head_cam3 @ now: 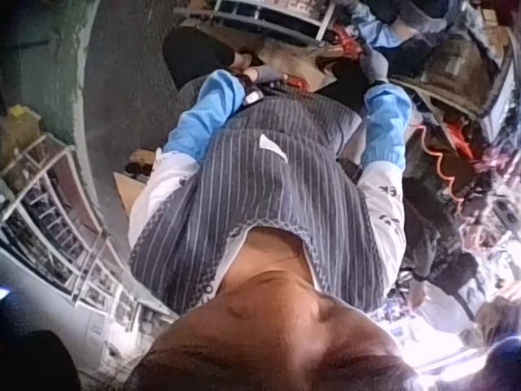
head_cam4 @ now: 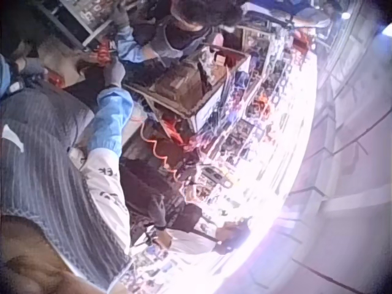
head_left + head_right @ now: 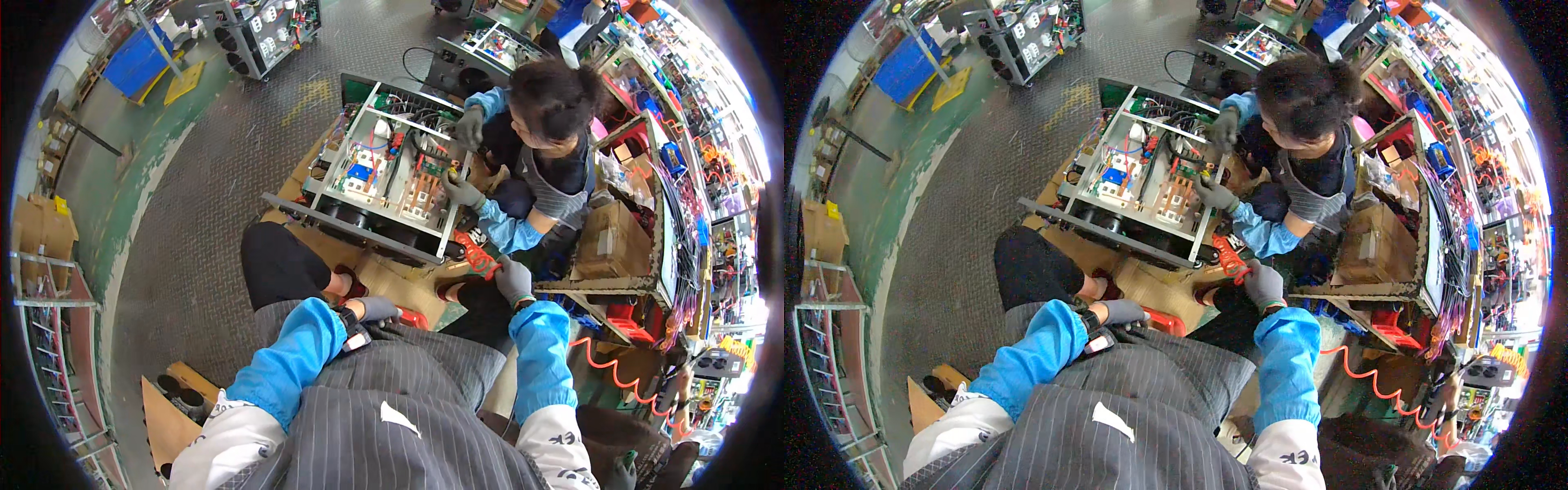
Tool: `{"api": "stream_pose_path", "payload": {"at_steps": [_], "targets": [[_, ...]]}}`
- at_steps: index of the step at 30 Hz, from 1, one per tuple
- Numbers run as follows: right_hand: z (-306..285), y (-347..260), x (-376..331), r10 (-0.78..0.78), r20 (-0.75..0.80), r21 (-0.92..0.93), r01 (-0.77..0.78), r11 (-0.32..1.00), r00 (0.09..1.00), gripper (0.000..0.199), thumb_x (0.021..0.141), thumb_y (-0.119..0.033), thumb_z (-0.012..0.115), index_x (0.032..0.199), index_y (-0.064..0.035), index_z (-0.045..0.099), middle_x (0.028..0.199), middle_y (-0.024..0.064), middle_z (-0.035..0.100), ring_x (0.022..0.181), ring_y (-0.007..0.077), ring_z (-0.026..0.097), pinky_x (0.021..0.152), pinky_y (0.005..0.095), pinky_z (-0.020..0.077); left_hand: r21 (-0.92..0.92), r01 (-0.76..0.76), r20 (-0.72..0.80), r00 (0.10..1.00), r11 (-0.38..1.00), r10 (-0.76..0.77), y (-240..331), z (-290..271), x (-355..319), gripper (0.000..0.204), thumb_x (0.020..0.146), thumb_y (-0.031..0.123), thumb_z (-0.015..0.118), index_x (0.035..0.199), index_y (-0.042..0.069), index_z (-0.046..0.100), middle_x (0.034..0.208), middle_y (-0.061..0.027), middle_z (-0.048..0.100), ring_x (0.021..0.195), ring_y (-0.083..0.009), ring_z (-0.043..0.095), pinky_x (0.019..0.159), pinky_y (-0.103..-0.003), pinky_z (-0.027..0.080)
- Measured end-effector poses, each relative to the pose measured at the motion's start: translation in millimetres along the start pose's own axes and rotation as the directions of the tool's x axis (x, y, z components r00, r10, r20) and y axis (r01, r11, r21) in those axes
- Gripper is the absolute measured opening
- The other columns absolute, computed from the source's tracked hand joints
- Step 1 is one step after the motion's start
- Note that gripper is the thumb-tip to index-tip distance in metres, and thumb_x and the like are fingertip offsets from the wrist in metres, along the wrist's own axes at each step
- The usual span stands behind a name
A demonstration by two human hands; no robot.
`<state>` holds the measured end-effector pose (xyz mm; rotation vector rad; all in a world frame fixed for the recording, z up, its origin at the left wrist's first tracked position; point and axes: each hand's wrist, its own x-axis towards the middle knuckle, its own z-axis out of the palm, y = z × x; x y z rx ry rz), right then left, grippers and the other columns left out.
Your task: Assembling components and wiring within an industrial electrical control panel using tools.
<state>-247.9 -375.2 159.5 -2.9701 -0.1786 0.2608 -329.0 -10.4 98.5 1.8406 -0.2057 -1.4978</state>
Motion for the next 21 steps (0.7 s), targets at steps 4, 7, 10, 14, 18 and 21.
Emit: {"api": "stream_pose_path", "payload": {"at_steps": [4,7,10,14,18,21], "targets": [[2.8,-3.9,4.1,-0.007,-0.036,0.018,0.008,1.0,0.999,0.018,0.083,-0.025,0.056,0.093,-0.0117,0.063,0.077,0.0178,0.067,0.075,0.039,0.065,0.066,0.0506,0.0496,-0.052,-0.025,-0.013,1.0,0.998,0.024,-13.2,-0.1,6.7,0.042,0.095,0.038,0.05,0.105,0.003,0.07,0.092,-0.0067,0.07,0.061,-0.0152,0.059,0.063,-0.032,0.048],[3.0,-1.0,2.3,0.01,-0.04,0.013,-0.009,1.0,0.999,0.018,0.082,-0.024,0.057,0.092,-0.0117,0.064,0.077,0.018,0.067,0.075,0.0389,0.065,0.066,0.0505,0.0492,-0.072,-0.005,-0.014,1.0,0.997,0.004,-7.7,0.7,4.5,0.041,0.094,0.036,0.049,0.104,0.004,0.072,0.097,-0.0098,0.071,0.063,-0.0173,0.062,0.068,-0.034,0.049],[0.7,-0.3,1.6,0.017,-0.031,0.017,-0.017,1.0,0.999,0.018,0.082,-0.025,0.057,0.092,-0.0116,0.065,0.077,0.0182,0.067,0.075,0.0388,0.065,0.067,0.0503,0.0494,-0.08,0.027,-0.021,0.999,0.996,-0.028,-3.1,1.5,3.2,0.04,0.094,0.036,0.049,0.104,0.004,0.072,0.094,-0.01,0.071,0.063,-0.0175,0.062,0.066,-0.035,0.049],[0.4,-4.7,2.9,0.011,-0.052,0.027,-0.009,1.0,0.999,0.018,0.082,-0.025,0.057,0.092,-0.0115,0.065,0.076,0.0185,0.066,0.075,0.0391,0.064,0.067,0.0503,0.0495,-0.073,0.037,-0.034,0.999,0.997,-0.04,-11.9,1.0,9.5,0.04,0.094,0.036,0.05,0.103,0.004,0.073,0.092,-0.0106,0.071,0.063,-0.0179,0.063,0.064,-0.035,0.049],[-1.1,-6.9,3.1,0.012,-0.052,0.041,-0.009,0.999,0.999,0.019,0.082,-0.024,0.058,0.092,-0.0113,0.065,0.076,0.0187,0.066,0.076,0.0391,0.064,0.067,0.0503,0.0495,-0.065,0.015,-0.027,1.0,0.998,-0.016,-12.9,-0.1,7.9,0.039,0.094,0.035,0.05,0.104,0.004,0.073,0.095,-0.0111,0.072,0.064,-0.0181,0.064,0.065,-0.035,0.05],[-0.8,-3.6,1.9,0.011,-0.045,0.03,-0.01,0.999,0.999,0.019,0.082,-0.025,0.058,0.092,-0.0113,0.065,0.076,0.0188,0.066,0.075,0.039,0.064,0.067,0.0502,0.0495,-0.045,0.005,-0.017,1.0,0.999,-0.006,-3.6,-1.1,0.8,0.04,0.095,0.034,0.048,0.105,0.005,0.073,0.099,-0.0116,0.072,0.064,-0.0183,0.064,0.068,-0.035,0.05]]}}
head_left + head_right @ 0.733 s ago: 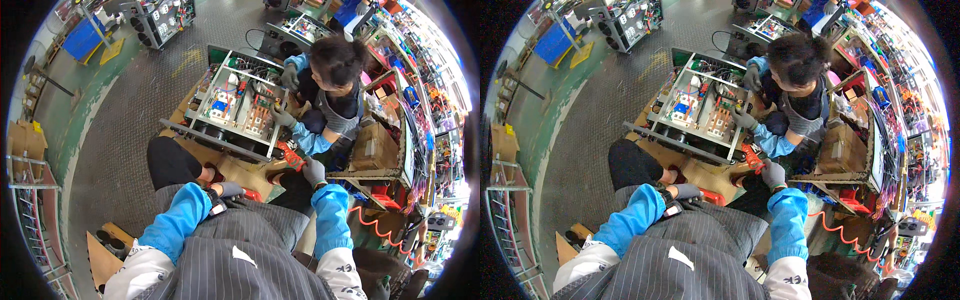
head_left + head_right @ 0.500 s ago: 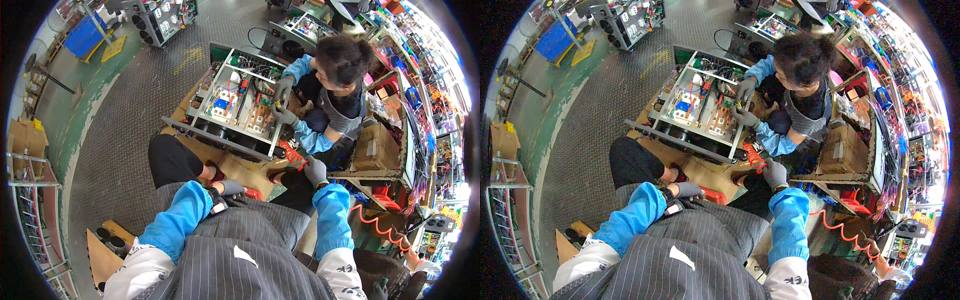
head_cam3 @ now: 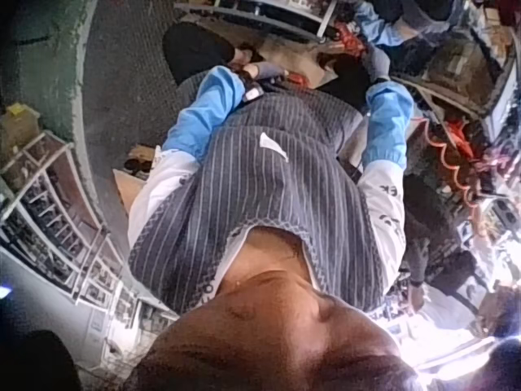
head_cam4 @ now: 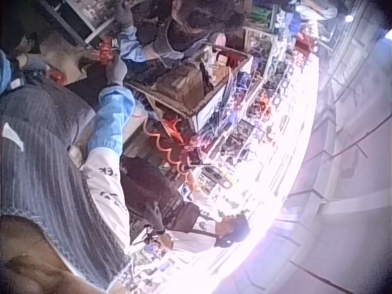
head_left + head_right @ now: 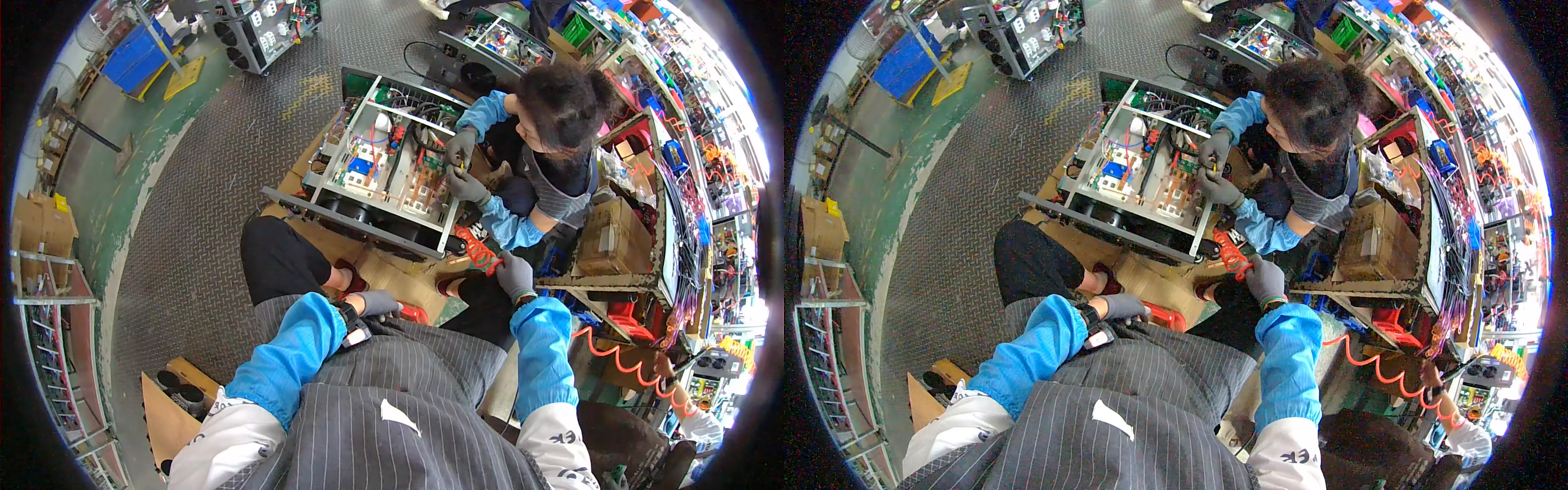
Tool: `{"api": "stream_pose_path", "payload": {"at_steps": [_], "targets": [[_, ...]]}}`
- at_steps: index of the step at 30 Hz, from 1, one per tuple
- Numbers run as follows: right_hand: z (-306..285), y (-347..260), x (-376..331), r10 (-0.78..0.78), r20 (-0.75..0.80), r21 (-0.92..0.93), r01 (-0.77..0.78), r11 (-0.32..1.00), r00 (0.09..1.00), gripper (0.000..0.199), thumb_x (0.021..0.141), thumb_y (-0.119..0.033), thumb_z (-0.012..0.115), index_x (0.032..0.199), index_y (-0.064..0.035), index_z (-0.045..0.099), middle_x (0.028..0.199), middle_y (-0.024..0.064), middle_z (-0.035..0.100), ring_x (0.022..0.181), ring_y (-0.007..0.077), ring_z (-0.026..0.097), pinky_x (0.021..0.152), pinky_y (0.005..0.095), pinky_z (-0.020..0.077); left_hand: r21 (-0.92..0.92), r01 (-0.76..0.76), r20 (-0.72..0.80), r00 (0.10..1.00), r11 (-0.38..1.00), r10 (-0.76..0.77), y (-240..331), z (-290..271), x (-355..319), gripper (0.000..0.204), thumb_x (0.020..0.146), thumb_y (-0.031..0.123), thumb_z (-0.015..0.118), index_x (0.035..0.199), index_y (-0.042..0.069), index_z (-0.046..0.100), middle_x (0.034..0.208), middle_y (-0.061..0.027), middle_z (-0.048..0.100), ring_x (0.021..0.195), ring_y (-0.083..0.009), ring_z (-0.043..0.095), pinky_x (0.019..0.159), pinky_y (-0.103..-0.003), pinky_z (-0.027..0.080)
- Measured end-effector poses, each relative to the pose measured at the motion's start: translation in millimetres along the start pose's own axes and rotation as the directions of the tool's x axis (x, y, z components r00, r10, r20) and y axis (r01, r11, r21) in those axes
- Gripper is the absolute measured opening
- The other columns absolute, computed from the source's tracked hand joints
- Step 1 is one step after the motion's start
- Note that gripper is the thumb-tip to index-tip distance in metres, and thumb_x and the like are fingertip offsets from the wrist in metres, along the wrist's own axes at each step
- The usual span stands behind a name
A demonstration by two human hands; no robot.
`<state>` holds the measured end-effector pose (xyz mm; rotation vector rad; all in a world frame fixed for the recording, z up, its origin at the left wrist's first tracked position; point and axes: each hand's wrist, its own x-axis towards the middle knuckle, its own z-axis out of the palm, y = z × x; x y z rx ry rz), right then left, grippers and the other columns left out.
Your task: Assembling components and wiring within an industrial electrical control panel using tools.
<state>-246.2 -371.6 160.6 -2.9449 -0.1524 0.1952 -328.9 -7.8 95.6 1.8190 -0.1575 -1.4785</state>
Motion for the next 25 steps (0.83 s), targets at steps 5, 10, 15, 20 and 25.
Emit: {"api": "stream_pose_path", "payload": {"at_steps": [5,10,15,20,25], "targets": [[-4.2,-3.3,-1.9,0.003,-0.008,0.013,-0.003,1.0,1.0,0.018,0.082,-0.025,0.058,0.092,-0.0113,0.065,0.076,0.0187,0.066,0.075,0.039,0.064,0.067,0.0502,0.0494,0.027,-0.014,0.001,1.0,1.0,0.014,7.4,-0.6,-6.8,0.041,0.096,0.034,0.046,0.106,0.005,0.072,0.102,-0.0126,0.071,0.064,-0.0185,0.064,0.07,-0.034,0.051],[-1.6,-4.1,0.3,0.001,0.002,0.0,-0.001,1.0,1.0,0.017,0.082,-0.026,0.058,0.091,-0.0119,0.065,0.076,0.0185,0.066,0.075,0.039,0.065,0.067,0.0501,0.0497,0.018,-0.038,0.006,0.999,0.999,0.038,-8.1,0.3,6.1,0.041,0.095,0.04,0.051,0.105,0.007,0.072,0.094,-0.0049,0.071,0.058,-0.013,0.056,0.059,-0.03,0.048],[0.3,-0.8,-0.5,0.015,0.018,-0.022,-0.015,1.0,1.0,0.017,0.083,-0.027,0.058,0.092,-0.0128,0.064,0.076,0.0183,0.066,0.076,0.0389,0.065,0.067,0.0501,0.0498,0.004,-0.018,0.008,1.0,1.0,0.018,-7.4,1.1,9.7,0.041,0.095,0.04,0.05,0.106,0.007,0.073,0.097,-0.0063,0.071,0.06,-0.0144,0.059,0.063,-0.031,0.05],[-0.3,-2.0,0.7,0.017,0.023,-0.01,-0.016,1.0,1.0,0.018,0.083,-0.027,0.058,0.093,-0.0128,0.064,0.077,0.0186,0.066,0.077,0.0392,0.065,0.067,0.0503,0.0498,0.039,-0.06,0.011,0.998,0.997,0.06,-10.9,0.8,11.3,0.04,0.095,0.038,0.05,0.106,0.007,0.073,0.096,-0.0079,0.071,0.06,-0.0153,0.06,0.063,-0.032,0.05],[1.4,0.6,0.4,0.028,0.023,-0.011,-0.028,1.0,0.999,0.02,0.082,-0.028,0.059,0.094,-0.0137,0.065,0.078,0.0192,0.067,0.078,0.0397,0.065,0.069,0.0503,0.0502,0.013,-0.044,0.022,0.999,0.999,0.044,-8.7,1.5,10.4,0.04,0.095,0.038,0.049,0.107,0.008,0.073,0.102,-0.0114,0.071,0.062,-0.0161,0.061,0.065,-0.032,0.051]]}}
